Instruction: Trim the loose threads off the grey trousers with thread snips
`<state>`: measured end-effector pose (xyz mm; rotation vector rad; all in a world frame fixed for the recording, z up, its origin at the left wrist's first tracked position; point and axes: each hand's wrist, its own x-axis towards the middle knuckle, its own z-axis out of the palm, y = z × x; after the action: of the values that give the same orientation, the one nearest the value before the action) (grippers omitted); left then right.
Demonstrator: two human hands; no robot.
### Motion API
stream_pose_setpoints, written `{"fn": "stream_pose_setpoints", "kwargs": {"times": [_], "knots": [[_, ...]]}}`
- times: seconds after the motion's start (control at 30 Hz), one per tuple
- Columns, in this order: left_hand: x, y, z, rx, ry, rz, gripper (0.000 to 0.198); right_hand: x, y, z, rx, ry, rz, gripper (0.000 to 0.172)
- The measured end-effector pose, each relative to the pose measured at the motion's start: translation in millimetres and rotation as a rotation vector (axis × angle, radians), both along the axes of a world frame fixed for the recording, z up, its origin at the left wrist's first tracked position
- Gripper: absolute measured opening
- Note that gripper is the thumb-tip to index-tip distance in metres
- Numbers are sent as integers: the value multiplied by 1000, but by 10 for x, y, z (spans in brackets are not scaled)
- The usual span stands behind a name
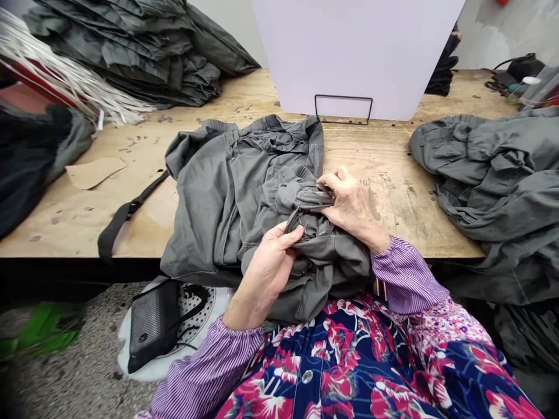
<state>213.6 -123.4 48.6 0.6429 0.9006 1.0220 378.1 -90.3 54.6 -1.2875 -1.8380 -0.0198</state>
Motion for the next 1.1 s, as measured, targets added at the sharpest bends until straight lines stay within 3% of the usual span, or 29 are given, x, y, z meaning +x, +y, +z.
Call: {"fn": "stream_pose_setpoints", "kwargs": {"times": [0.07,0.2,0.3,0.47,0.6,0.67,0.77,0.97,1.1], "knots": [[37,65,1,-18,7,-8,15,60,-136,143,43,8,62,25],[92,171,16,-21,-18,-35,14,65,-434,247,7,-175,224,14],[127,272,64,-84,-57,7,11,-24,-560,31,-20,-264,214,20],[228,412,165,-165,-203,25,9,-158,-731,-501,129,-49,130,19],[385,404,86,-256,-234,-9,8,-119,-843,-683,109,152,85,14],[463,365,13,-253,-201,38,8,-46,-859,-659,5,321,79,3],[532,297,-51,-199,-169,67,11,70,-845,-526,-118,492,21,10],[531,224,-34,-115,-157,68,19,159,-746,-299,-117,417,-124,7],[542,198,-34,-74,-155,38,23,167,-667,-326,-110,350,-20,9]]}}
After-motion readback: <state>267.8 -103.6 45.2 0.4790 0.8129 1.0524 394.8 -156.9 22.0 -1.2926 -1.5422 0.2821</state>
